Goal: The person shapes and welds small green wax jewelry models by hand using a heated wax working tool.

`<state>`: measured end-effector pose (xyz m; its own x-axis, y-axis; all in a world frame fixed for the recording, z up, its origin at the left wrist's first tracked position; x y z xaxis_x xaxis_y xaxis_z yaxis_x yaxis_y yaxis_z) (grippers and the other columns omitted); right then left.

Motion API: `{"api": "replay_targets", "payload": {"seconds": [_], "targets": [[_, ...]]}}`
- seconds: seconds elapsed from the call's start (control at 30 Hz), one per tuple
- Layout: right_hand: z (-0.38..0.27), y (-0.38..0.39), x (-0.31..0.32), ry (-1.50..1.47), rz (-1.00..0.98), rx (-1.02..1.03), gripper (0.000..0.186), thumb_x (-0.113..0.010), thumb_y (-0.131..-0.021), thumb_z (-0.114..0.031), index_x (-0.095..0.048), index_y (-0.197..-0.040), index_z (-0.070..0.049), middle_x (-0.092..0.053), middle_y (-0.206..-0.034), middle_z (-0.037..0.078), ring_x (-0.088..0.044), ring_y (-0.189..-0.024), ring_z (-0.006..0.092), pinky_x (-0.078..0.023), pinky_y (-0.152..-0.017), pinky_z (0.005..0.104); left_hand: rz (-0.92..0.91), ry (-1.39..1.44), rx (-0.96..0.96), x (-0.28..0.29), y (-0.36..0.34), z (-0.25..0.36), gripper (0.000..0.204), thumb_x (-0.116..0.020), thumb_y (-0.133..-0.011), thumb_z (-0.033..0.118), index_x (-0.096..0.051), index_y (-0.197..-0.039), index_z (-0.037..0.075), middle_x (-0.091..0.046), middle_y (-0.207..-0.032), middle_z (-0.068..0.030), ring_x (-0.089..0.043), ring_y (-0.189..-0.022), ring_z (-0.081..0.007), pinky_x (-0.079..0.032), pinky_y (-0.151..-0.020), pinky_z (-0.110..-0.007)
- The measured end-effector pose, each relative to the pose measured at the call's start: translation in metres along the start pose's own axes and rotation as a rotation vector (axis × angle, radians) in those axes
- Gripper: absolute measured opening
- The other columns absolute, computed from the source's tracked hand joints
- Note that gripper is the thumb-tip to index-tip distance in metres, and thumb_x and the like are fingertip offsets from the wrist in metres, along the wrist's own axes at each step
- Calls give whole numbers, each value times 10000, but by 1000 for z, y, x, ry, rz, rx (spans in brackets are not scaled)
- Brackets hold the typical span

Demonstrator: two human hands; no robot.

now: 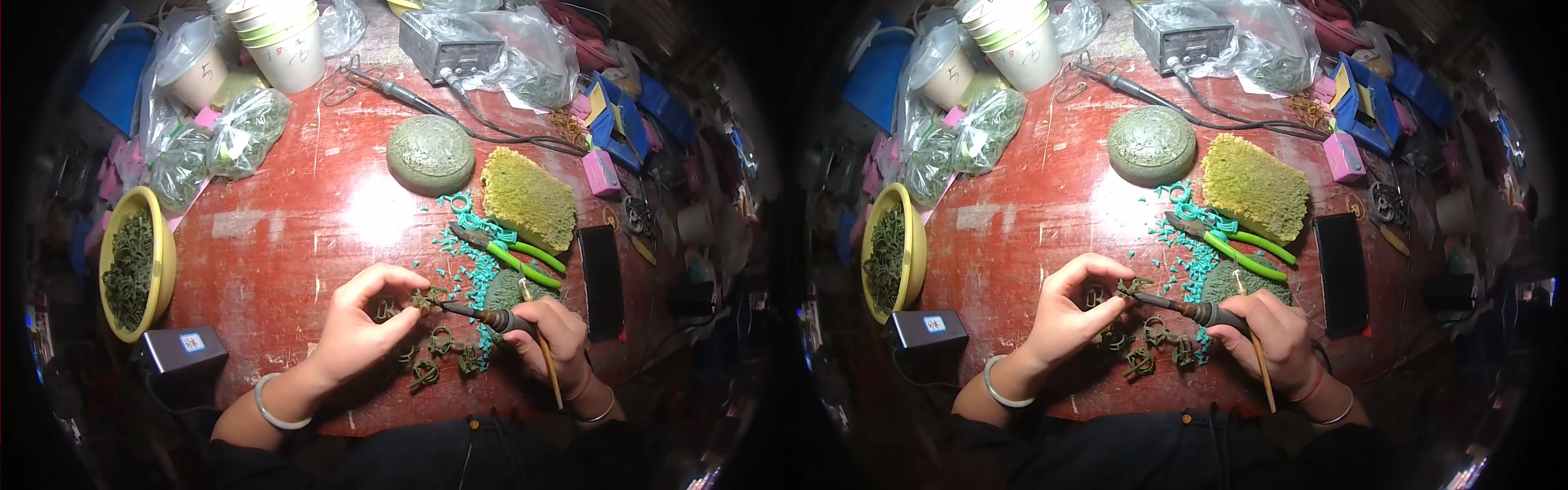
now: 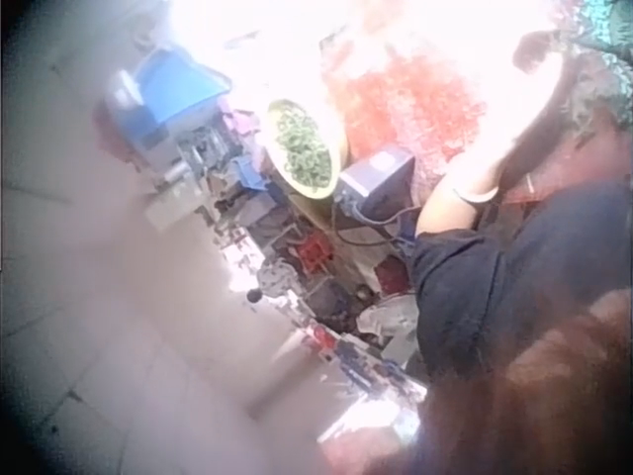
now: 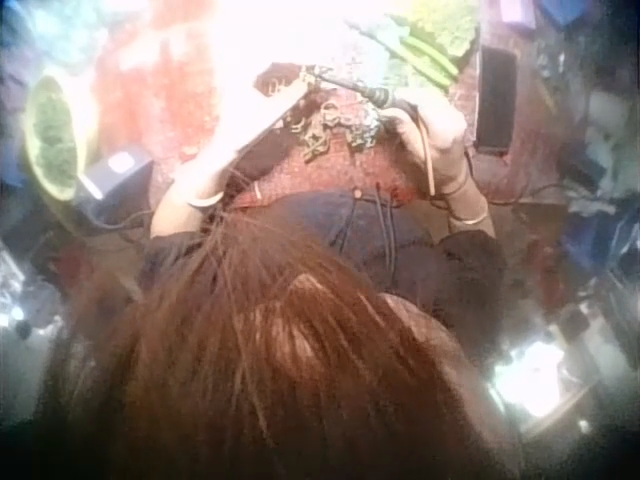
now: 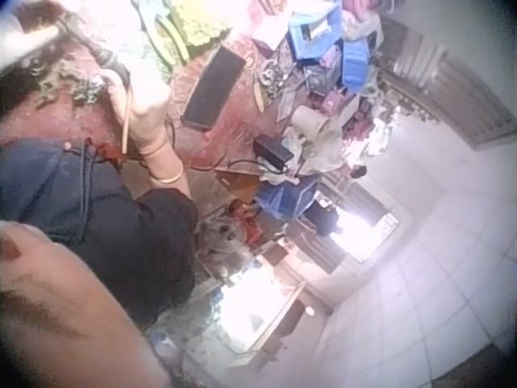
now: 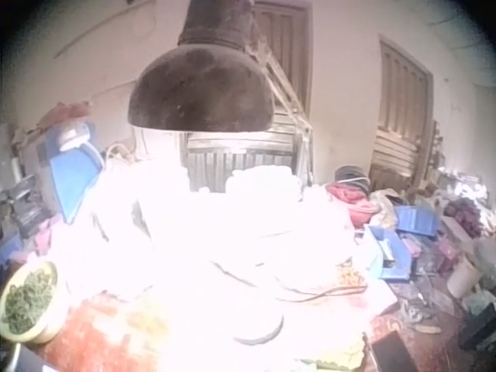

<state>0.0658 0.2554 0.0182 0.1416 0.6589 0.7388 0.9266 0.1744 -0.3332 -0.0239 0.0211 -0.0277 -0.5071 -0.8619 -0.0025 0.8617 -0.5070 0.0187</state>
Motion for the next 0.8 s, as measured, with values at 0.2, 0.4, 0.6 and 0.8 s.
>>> {"api": "replay_targets", "payload": {"seconds": [0.2,0.4,0.6,0.8], "targets": [[0,0,-2,26,-14,-8,243,-812,-879,-227,-672,-961,-46,-646,-781,84,-649,-623,258,-495,-538,344,-11,-33,-10,2,0,-1,303,-684,-873,-100,-670,-1159,0,-666,-1051,-23,-631,-913,-69,-515,-814,-231],[-1,-1,-3,24,-29,-8,240,-812,-879,-232,-675,-956,-51,-643,-778,80,-643,-612,257,-489,-529,346,-14,-24,2,2,1,-3,297,-688,-870,-95,-676,-1152,0,-664,-1063,-26,-627,-915,-66,-510,-813,-227],[-1,0,-3,32,-33,-12,244,-817,-872,-235,-674,-954,-55,-638,-775,79,-643,-612,260,-489,-526,349,-14,-32,-15,1,1,0,295,-694,-869,-94,-679,-1148,1,-664,-1067,-26,-627,-909,-65,-509,-804,-224],[0,-1,-5,38,-35,-15,247,-825,-861,-227,-673,-950,-53,-637,-779,83,-645,-617,272,-497,-533,356,-13,-56,-22,2,0,-1,296,-700,-868,-90,-681,-1149,1,-666,-1066,-27,-631,-876,-59,-507,-776,-214]]}}
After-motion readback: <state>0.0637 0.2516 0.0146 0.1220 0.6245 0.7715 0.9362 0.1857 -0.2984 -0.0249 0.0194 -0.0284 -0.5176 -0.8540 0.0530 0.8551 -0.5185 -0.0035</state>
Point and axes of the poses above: each hand's wrist, its own y-axis away from the middle knuckle, its own x-axis out of the back of the hand, z = x × y, the point moved 4 cm from there along -y, towards the middle knuckle
